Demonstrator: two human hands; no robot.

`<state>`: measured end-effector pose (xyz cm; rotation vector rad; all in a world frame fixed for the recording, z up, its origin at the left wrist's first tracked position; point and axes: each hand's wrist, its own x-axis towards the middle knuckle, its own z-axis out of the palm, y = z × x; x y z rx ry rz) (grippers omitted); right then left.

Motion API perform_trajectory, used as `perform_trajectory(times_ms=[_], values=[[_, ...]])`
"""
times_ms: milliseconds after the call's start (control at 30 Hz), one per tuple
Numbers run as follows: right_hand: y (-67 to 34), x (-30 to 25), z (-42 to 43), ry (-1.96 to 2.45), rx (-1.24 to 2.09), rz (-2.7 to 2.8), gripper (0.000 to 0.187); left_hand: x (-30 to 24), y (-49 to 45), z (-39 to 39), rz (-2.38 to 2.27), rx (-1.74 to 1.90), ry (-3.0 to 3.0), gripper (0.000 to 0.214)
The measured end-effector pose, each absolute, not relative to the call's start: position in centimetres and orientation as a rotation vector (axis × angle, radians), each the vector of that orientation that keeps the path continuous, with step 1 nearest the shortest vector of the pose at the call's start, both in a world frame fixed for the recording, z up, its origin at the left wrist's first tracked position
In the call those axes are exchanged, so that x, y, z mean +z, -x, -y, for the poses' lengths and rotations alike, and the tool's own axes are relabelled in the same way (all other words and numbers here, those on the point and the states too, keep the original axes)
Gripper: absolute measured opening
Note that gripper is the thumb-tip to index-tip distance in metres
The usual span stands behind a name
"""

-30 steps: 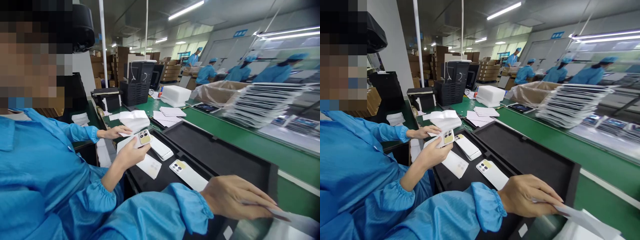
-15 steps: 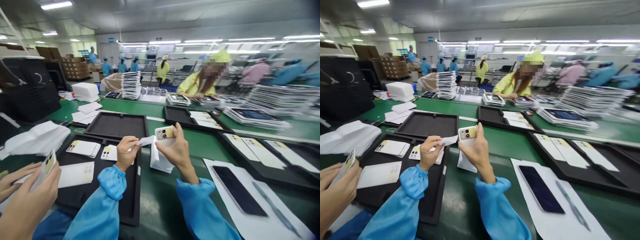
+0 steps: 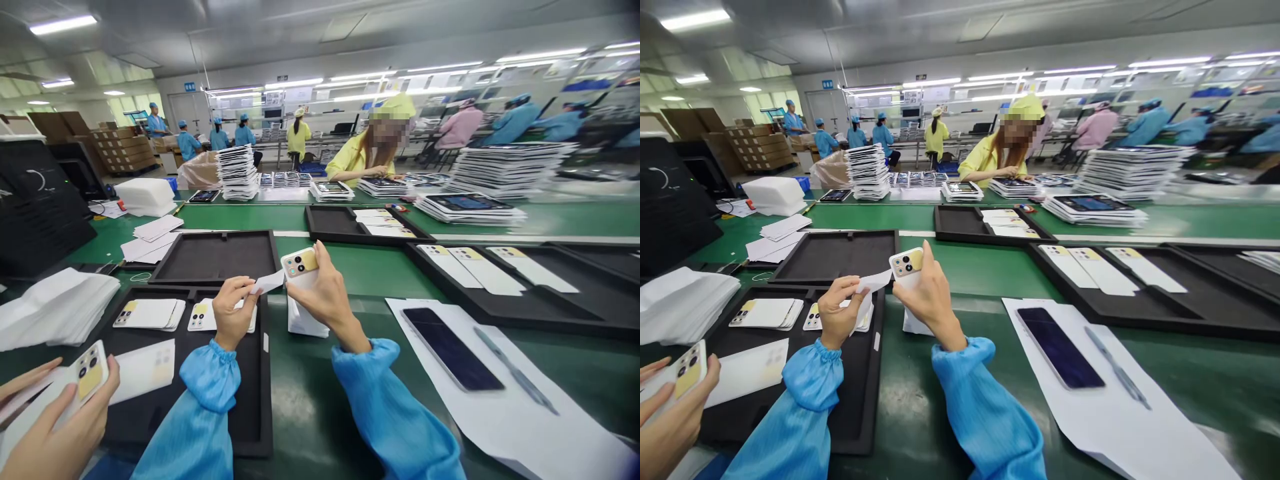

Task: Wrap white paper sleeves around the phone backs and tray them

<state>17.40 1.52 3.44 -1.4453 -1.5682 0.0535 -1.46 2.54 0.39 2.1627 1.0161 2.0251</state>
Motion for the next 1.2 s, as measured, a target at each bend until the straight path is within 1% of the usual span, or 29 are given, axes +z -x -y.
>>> perform_trajectory(times_ms=[167, 433, 767, 933, 967, 1000, 1100, 1133, 1200], values=[[-17.4, 3.4, -1.6, 1.418, 0.061, 1.567, 0.094, 0.4, 1.4, -2.5, -1.048, 2.019, -2.162, 0.005], [-17.5, 3.8, -1.5, 1.401, 0.062, 1.581, 0.091, 0.4, 1.4, -2.5, -1.016, 2.028, -2.174, 0.001], [-17.5, 3.3, -1.9, 1.380, 0.109, 1.622, 0.069, 0.7, 1.8, -2.4, -1.117, 2.066, -2.142, 0.003], [-17.6, 3.0, -2.1, 1.302, 0.105, 1.645, 0.040, 0.6, 1.7, -2.4, -1.163, 2.130, -2.095, 0.005], [-17.6, 3.2, -2.0, 1.283, 0.104, 1.621, 0.040, 0.6, 1.7, -2.4, -1.160, 2.139, -2.086, 0.006], [-17.6, 3.4, -1.9, 1.265, 0.114, 1.581, 0.044, 0.5, 1.6, -2.4, -1.156, 2.143, -2.078, 0.007], [-17.6, 4.3, -1.2, 1.119, 0.236, 1.355, 0.068, 0.5, 1.5, -2.4, -1.151, 2.129, -2.063, 0.008], [-17.6, 4.8, -0.8, 1.027, 0.287, 1.259, 0.073, 0.5, 1.4, -2.3, -1.143, 2.124, -2.064, 0.008], [-17.4, 5.7, 0.0, 0.830, 0.369, 1.074, 0.072, 0.6, 1.3, -2.2, -1.110, 2.112, -2.076, 0.006]])
